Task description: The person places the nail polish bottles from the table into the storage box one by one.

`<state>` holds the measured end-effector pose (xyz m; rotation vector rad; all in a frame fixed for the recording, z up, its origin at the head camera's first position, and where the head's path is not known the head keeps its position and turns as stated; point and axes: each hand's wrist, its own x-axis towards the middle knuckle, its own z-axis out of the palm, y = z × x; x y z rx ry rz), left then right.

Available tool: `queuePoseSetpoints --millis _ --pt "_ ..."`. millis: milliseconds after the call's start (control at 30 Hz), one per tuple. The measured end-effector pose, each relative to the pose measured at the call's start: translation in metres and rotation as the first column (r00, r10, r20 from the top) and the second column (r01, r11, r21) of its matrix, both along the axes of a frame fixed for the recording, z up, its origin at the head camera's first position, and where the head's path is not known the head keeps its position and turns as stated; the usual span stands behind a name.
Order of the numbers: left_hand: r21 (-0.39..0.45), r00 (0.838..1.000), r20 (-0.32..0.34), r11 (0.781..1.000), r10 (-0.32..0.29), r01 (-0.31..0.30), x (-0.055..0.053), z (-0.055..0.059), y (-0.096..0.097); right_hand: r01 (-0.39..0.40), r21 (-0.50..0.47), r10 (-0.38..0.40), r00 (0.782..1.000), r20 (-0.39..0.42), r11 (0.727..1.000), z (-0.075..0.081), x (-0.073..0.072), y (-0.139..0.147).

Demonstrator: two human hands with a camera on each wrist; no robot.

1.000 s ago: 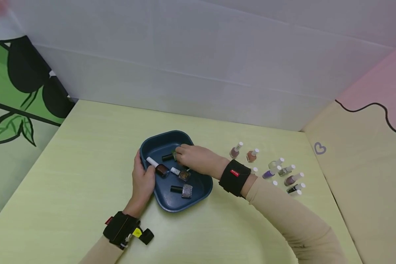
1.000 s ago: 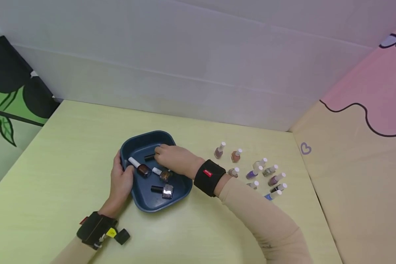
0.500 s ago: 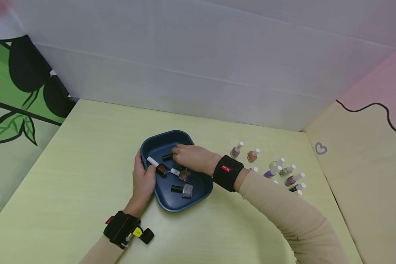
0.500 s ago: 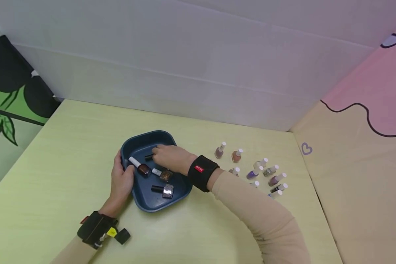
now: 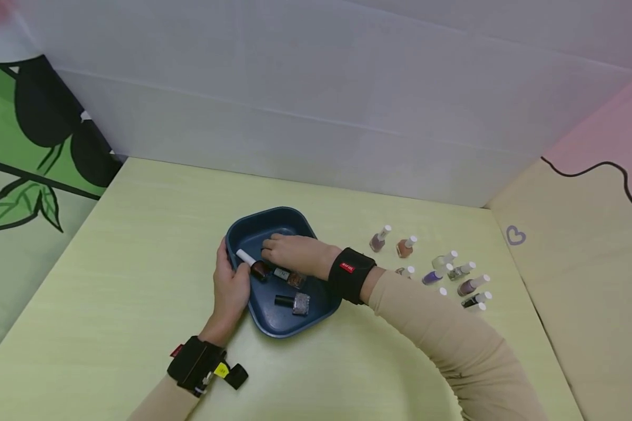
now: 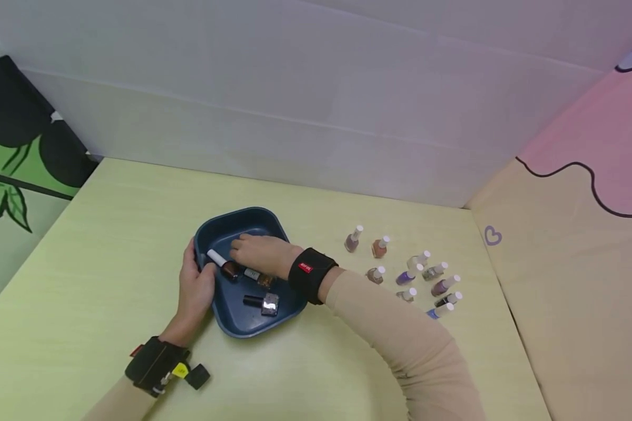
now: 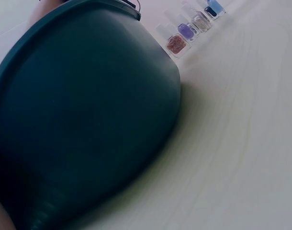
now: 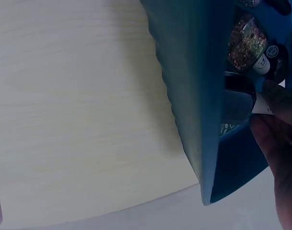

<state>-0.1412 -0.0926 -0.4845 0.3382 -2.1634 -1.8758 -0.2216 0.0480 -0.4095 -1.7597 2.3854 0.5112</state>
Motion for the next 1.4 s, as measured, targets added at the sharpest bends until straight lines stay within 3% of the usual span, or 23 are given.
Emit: queuePoseSetpoints --millis 233,367,800,1167,1267,1400 --pt "0.007 1.0 0.008 1.0 -0.01 0.01 0.009 0.029 0.005 0.031 -0.014 -0.03 0.999 0.042 0.999 -0.006 -0.001 -0.003" --pt "-0.005 1.0 0.017 1.0 -0.006 0.006 0.011 0.035 0.007 0.036 -0.017 -0.035 0.998 0.044 0.999 -0.009 -0.001 -0.004" --pt "0.006 1.0 0.014 1.0 -0.019 0.019 0.011 0.032 0.006 0.117 0.019 -0.119 0.985 0.123 0.993 -0.015 0.002 -0.004" --pt "0.01 1.0 0.009 1.0 -0.02 0.02 0.01 0.032 0.007 0.115 0.034 -0.117 0.989 0.095 0.993 -0.016 0.003 -0.004" --pt "0.016 1.0 -0.001 1.0 -0.021 0.021 0.009 0.027 0.005 0.112 0.028 -0.114 0.989 0.09 0.993 -0.015 0.003 -0.002" --pt "0.016 1.0 -0.014 1.0 -0.019 0.019 0.003 0.008 0.002 0.135 -0.034 -0.129 0.983 0.131 0.99 -0.011 0.003 0.002"
